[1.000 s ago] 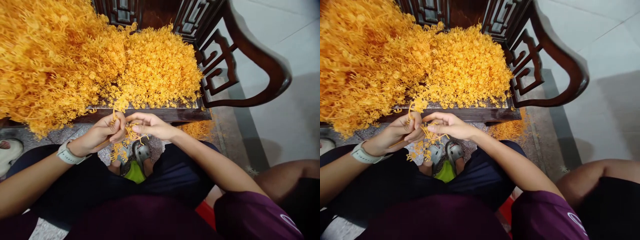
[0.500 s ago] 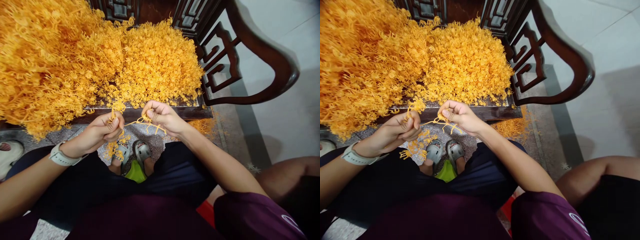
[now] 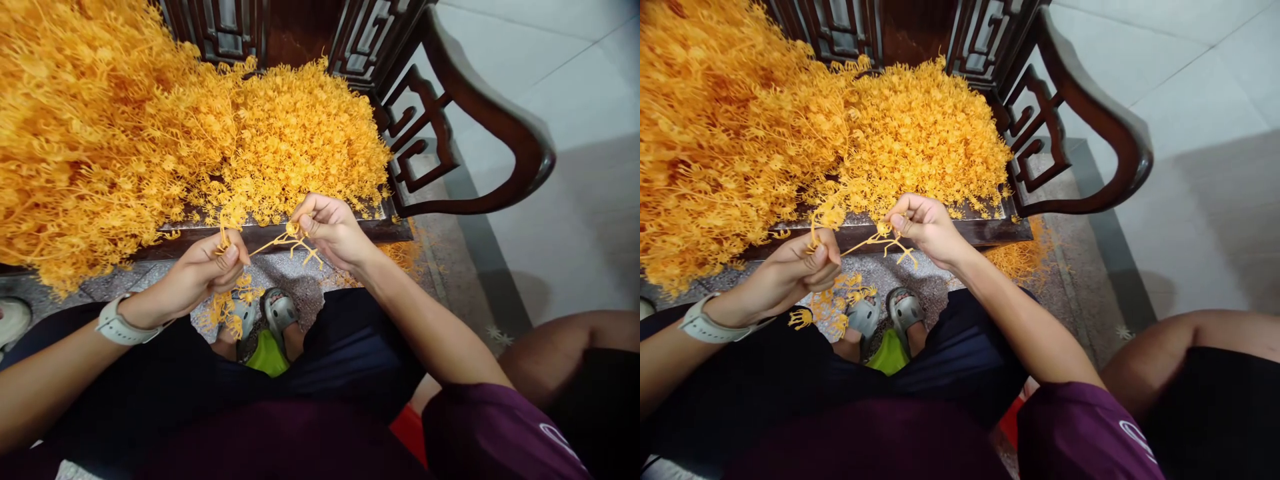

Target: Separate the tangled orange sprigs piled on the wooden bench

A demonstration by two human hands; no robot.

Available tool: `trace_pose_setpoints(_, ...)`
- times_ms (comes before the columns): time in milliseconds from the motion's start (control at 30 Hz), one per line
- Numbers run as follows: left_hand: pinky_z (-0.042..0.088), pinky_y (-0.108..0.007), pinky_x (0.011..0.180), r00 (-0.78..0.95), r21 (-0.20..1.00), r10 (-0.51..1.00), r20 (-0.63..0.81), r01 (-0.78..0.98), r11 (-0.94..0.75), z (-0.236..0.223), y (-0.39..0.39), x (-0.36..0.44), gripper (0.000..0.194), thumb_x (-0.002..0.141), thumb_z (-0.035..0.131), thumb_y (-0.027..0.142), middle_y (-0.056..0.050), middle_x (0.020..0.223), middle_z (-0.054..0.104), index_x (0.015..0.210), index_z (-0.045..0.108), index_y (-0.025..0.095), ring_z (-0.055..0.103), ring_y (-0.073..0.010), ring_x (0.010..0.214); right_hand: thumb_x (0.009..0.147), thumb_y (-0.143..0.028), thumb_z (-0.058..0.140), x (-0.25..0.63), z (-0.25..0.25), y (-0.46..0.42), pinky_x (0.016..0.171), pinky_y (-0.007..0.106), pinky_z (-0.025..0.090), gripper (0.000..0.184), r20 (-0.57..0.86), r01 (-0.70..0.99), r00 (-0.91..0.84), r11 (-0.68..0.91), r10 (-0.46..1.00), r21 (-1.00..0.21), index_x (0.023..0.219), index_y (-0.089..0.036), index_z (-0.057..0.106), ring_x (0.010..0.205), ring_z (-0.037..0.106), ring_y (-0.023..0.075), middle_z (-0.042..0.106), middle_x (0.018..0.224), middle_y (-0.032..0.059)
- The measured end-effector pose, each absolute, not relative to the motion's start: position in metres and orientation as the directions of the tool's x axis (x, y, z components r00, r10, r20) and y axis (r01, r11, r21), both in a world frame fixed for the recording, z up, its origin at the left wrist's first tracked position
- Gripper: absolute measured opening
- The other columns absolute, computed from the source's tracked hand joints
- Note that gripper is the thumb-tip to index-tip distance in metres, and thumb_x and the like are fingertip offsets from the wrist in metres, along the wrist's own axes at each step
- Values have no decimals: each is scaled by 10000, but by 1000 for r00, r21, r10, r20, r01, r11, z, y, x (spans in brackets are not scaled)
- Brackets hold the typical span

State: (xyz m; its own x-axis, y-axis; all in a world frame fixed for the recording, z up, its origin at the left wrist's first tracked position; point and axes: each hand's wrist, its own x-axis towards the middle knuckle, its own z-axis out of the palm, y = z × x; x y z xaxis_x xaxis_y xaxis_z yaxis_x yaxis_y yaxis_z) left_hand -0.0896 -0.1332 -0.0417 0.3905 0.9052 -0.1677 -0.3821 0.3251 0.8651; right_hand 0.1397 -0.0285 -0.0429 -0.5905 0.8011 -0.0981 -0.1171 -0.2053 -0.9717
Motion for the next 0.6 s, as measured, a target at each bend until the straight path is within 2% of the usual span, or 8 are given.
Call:
trace_pose_setpoints(100, 215, -206, 461, 389, 860, 907, -162, -396, 323, -42, -138, -93, 187, 1053, 584, 323, 63, 587, 303, 951, 651, 182, 223, -86, 486, 786, -437, 807, 154, -38, -11, 653, 315, 455, 313, -59, -115, -498, -134, 865, -984, 794, -221, 581, 693, 484, 139, 564, 757, 14)
trace_pose_setpoints(200, 217, -205, 451, 362, 836, 916, -175, -437, 332, -41, -144, -102, 192, 1053, 578, 313, 67, 570, 280, 935, 652, 181, 200, -83, 474, 833, -363, 726, 189, -37, 21, 657, 311, 457, 295, 92, -125, -242, 63, 966, -990, 736, -240, 475, 653, 410, 136, 443, 710, -9)
trace_pose_setpoints(267, 224, -210, 446, 333, 812, 925, -182, -480, 332, -41, -146, -110, 202, 1058, 559, 314, 71, 546, 234, 938, 662, 188, 169, -88, 466, 858, -360, 719, 211, -37, 35, 649, 299, 450, 296, 154, -114, -140, 139, 978, -984, 747, -243, 470, 629, 369, 127, 411, 715, -20)
trace_pose_setpoints(300, 226, -213, 444, 319, 802, 930, -183, -499, 329, -41, -144, -113, 208, 1059, 550, 315, 71, 535, 216, 942, 669, 191, 157, -91, 463, 869, -376, 727, 217, -38, 38, 636, 293, 445, 281, 136, -94, -154, 122, 979, -988, 772, -245, 498, 627, 369, 123, 430, 731, -20)
trace_pose_setpoints(367, 223, -216, 438, 304, 791, 932, -196, -513, 334, -41, -140, -118, 205, 1052, 549, 300, 67, 522, 196, 938, 677, 189, 143, -94, 459, 881, -422, 758, 219, -39, 34, 613, 285, 441, 254, 33, -17, -310, 29, 950, -999, 849, -239, 585, 640, 411, 115, 507, 778, -11)
trace_pose_setpoints(467, 226, -210, 439, 268, 783, 935, -232, -519, 343, -37, -131, -120, 179, 1031, 579, 265, 66, 518, 189, 904, 673, 180, 135, -94, 466, 882, -436, 799, 203, -35, 16, 619, 271, 455, 279, -116, 145, -679, -23, 725, -989, 981, -196, 698, 691, 513, 112, 617, 832, 8)
trace_pose_setpoints(533, 238, -204, 444, 253, 786, 939, -231, -521, 333, -32, -127, -119, 167, 1023, 600, 269, 67, 516, 201, 900, 669, 181, 140, -93, 470, 906, -399, 787, 192, -28, 7, 653, 268, 475, 267, -177, 211, -875, 25, 451, -977, 1035, -172, 736, 732, 572, 116, 674, 859, 23)
trace_pose_setpoints(600, 247, -199, 447, 253, 796, 944, -211, -516, 317, -27, -126, -118, 172, 1027, 605, 288, 69, 514, 216, 906, 668, 184, 146, -91, 469, 902, -378, 794, 187, -22, 3, 690, 283, 504, 261, -230, 238, -961, 40, 152, -970, 1040, -161, 756, 771, 624, 132, 720, 901, 53)
